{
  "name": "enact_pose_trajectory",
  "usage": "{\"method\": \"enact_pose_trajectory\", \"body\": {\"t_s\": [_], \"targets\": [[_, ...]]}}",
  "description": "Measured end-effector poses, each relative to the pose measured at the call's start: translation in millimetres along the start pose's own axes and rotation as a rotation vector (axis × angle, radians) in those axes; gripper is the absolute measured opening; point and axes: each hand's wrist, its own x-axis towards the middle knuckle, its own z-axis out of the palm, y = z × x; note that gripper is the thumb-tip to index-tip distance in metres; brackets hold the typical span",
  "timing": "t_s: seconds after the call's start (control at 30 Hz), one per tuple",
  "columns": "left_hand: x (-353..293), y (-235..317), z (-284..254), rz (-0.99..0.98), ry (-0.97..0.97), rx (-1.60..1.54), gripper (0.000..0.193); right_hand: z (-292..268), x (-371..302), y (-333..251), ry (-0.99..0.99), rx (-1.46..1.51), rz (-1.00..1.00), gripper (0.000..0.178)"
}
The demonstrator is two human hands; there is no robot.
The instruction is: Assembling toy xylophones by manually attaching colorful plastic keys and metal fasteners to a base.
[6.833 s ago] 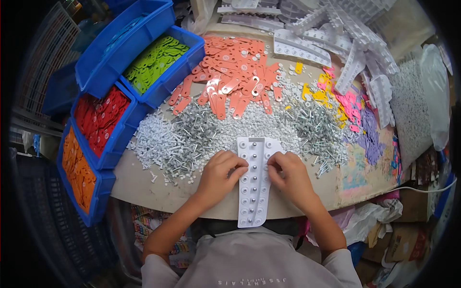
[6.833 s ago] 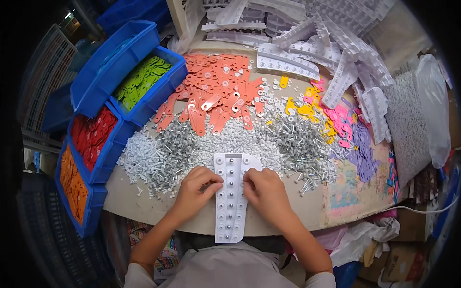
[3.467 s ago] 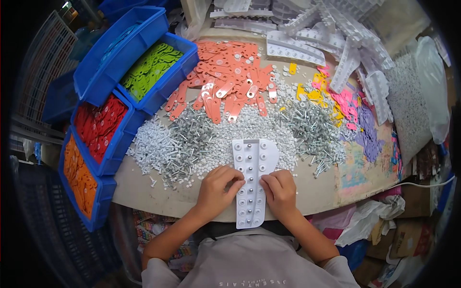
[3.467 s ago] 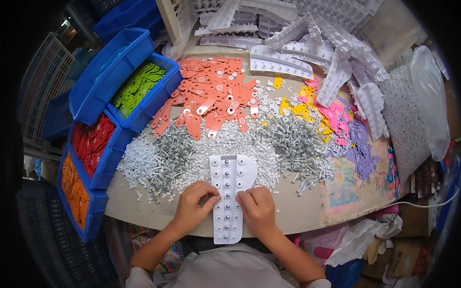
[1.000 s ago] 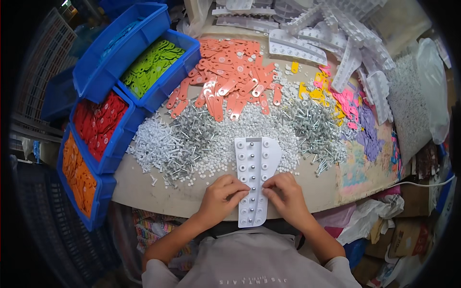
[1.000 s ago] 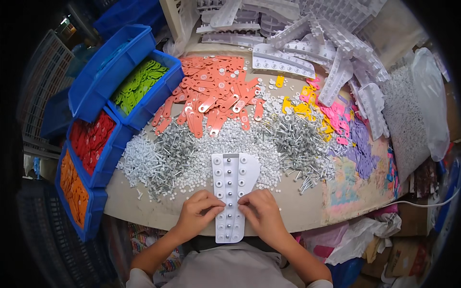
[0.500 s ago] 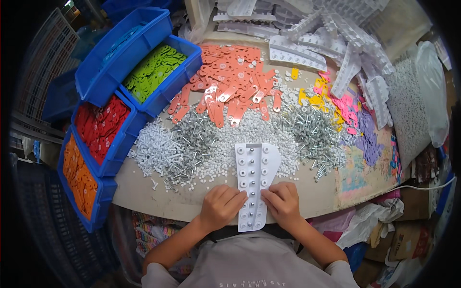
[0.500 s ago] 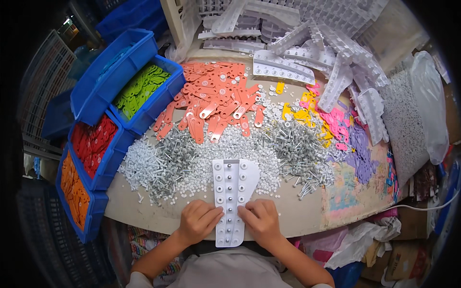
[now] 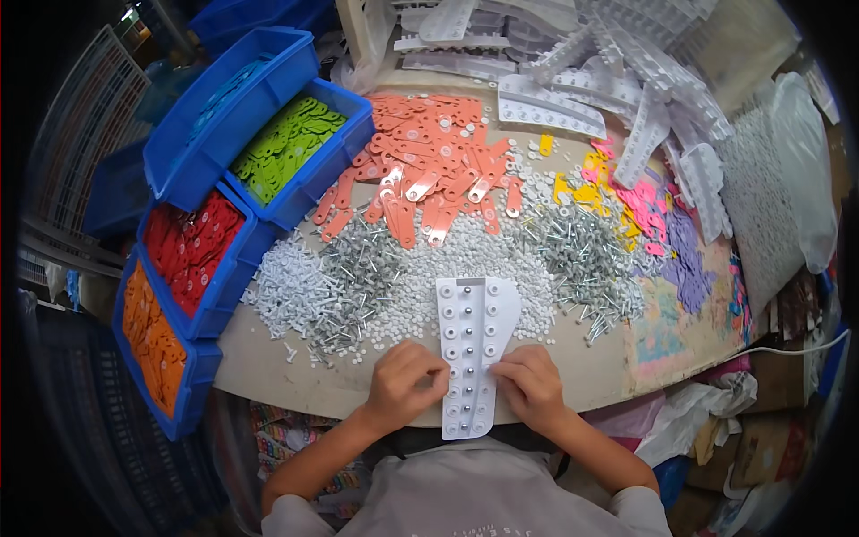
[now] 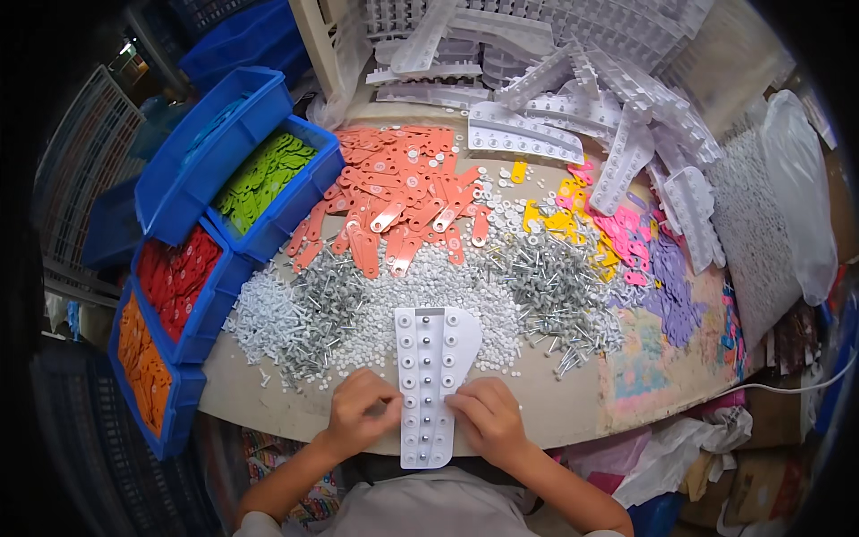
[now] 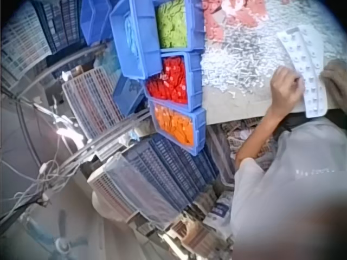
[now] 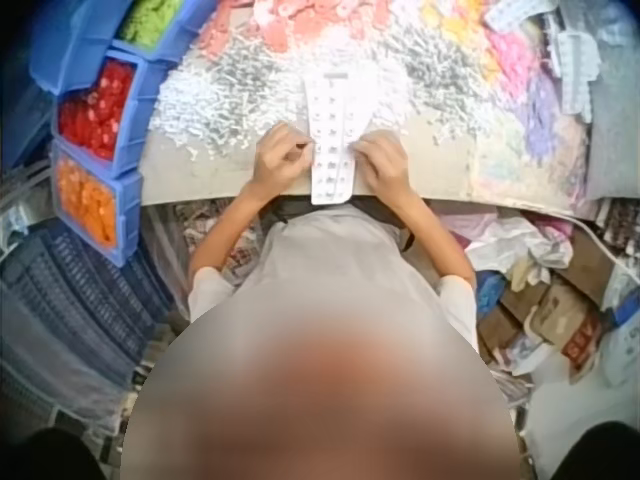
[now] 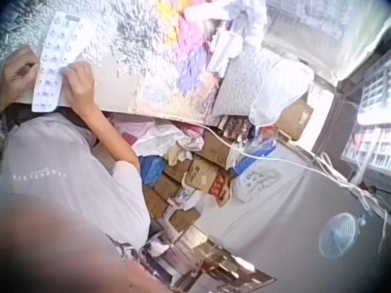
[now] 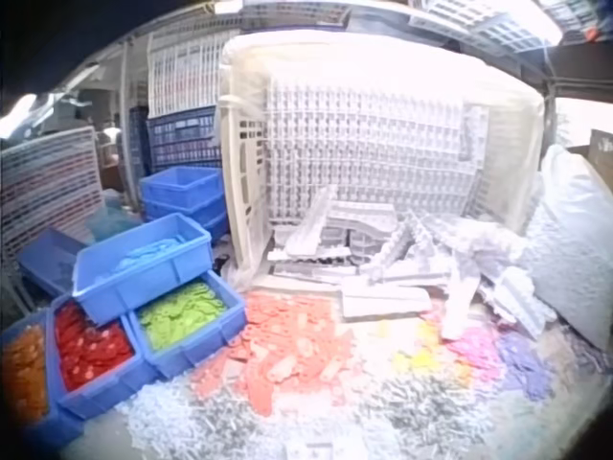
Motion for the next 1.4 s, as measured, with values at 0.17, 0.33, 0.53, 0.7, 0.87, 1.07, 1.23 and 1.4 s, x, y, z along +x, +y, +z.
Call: {"method": "enact_pose_trajectory", "body": {"t_s": [0.17,0.33,0.53,0.7,0.87,1.07,1.23,1.4], "targets": [[85,-19,-39,0.033,-0.202,0.38,0.007,-26,28,11,0.057,-0.136,0.143,0.019],[201,-75,-37,-0.181,-0.124,0.188,0.016,-45,57,22,-0.207,-0.234,0.173,0.013],[290,-163,-8,0.005,0.078,0.506,0.019,-39,132,53,-0.061,-0.269,0.097,0.015],[306,-174,4,0.046,-0.025,0.653,0.014,-12,218,112,0.015,-0.359,-0.027,0.015],[294,-156,-6,0.051,0.02,0.572,0.01,38,289,167,0.02,-0.449,-0.109,0.015],[205,-66,-32,-0.029,0.061,0.157,0.015,62,305,193,-0.039,-0.377,-0.08,0.008],[117,-5,-40,0.02,-0.044,0.095,0.012,39,286,181,0.027,-0.428,-0.042,0.01],[40,19,-45,-0.155,-0.098,-0.03,0.01,-5,199,56,0.054,-0.012,0.062,0.015]]}}
